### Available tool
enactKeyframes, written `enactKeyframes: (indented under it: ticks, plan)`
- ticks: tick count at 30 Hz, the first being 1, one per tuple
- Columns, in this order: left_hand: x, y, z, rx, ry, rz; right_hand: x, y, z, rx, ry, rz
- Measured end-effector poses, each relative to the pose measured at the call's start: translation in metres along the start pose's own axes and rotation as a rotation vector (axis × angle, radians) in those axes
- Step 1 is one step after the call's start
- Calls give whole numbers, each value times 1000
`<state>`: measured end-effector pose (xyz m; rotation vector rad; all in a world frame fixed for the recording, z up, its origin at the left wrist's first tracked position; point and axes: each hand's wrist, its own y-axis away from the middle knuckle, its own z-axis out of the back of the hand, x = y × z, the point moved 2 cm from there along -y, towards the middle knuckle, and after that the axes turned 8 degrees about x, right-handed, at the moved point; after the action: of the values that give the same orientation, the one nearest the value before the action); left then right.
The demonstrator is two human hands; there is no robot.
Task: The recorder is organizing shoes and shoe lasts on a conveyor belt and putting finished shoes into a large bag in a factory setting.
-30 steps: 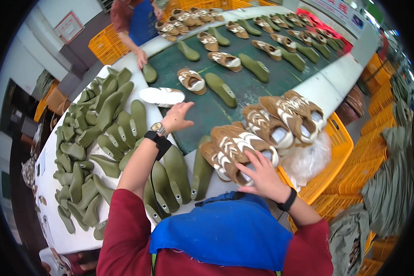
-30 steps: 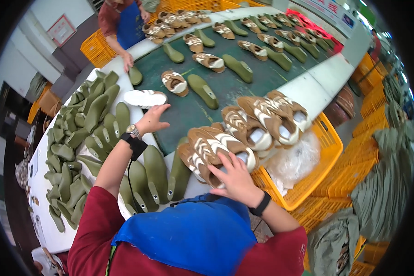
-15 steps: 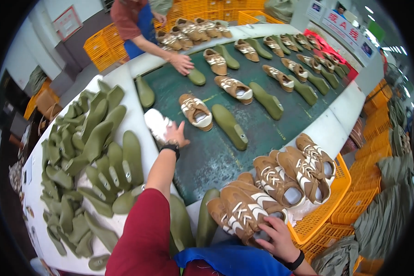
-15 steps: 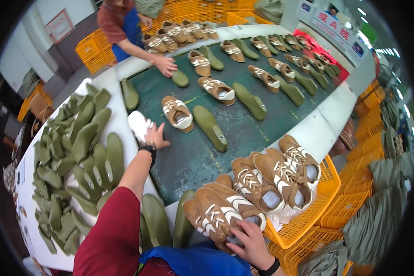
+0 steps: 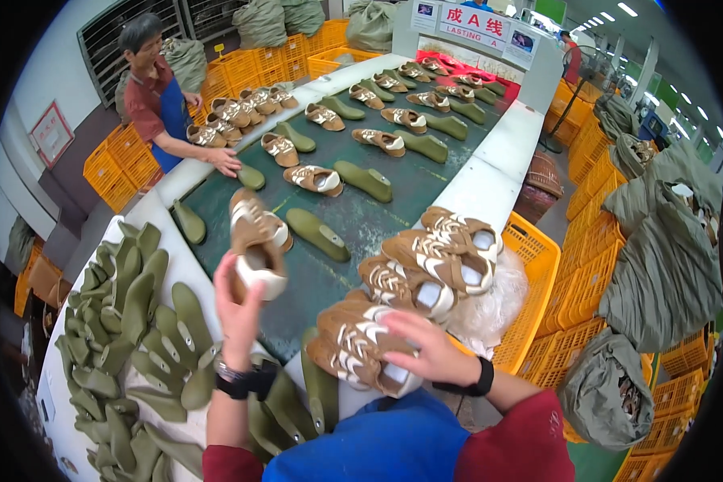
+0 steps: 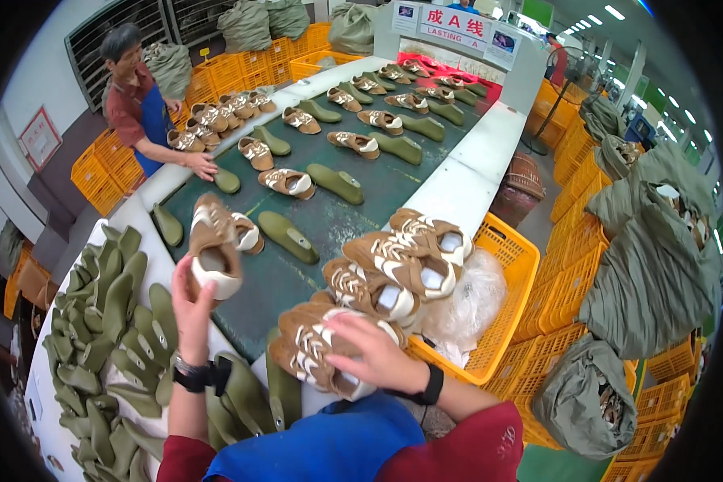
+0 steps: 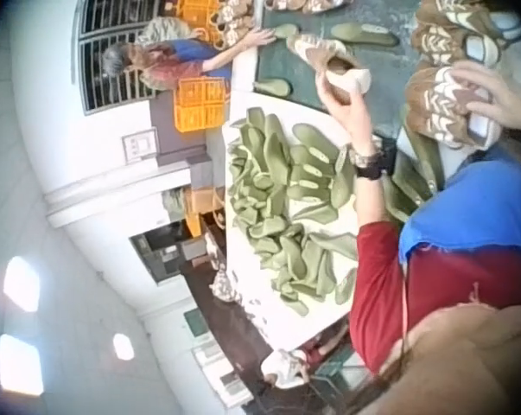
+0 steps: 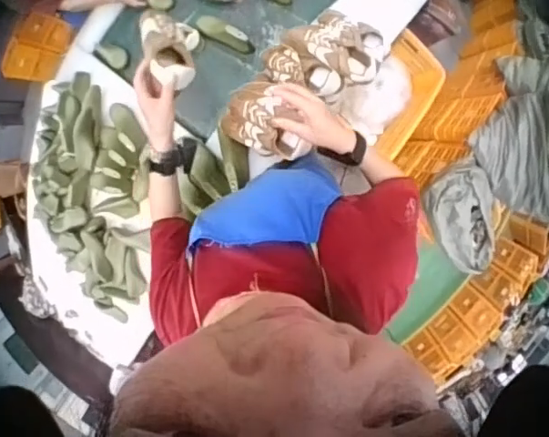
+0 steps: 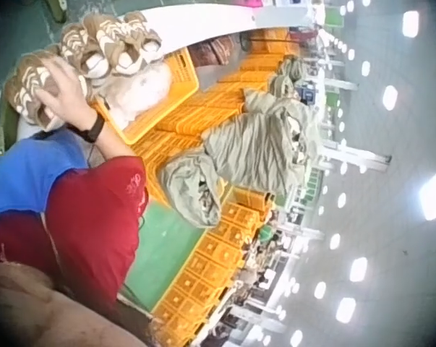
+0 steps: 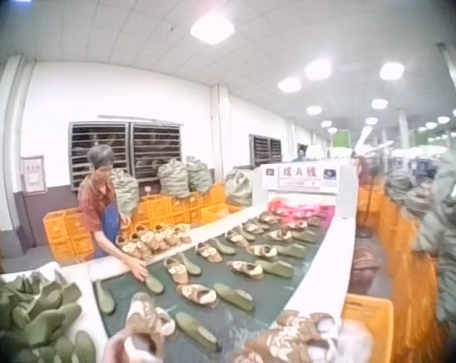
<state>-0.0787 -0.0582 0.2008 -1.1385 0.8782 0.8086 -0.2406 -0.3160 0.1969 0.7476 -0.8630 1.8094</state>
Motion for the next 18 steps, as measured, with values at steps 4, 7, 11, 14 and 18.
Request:
enactKeyframes:
  ticks: [4,7,11,14,18]
  plan:
    - [-80,79,-108,307,-18,-326,39,-1,18,-89,-460,90]
    - [-106,102,-140,458,-121,-434,36,23,40,-168,-47,3]
    - [-95,110,-144,616,220,21,8,42,81,-188,-166,-150]
    - [-61,133,-132,651,-397,-88,4,46,97,-99,157,-155]
    - [-30,180,-122,582,-617,-96,-21,47,94,266,362,-151]
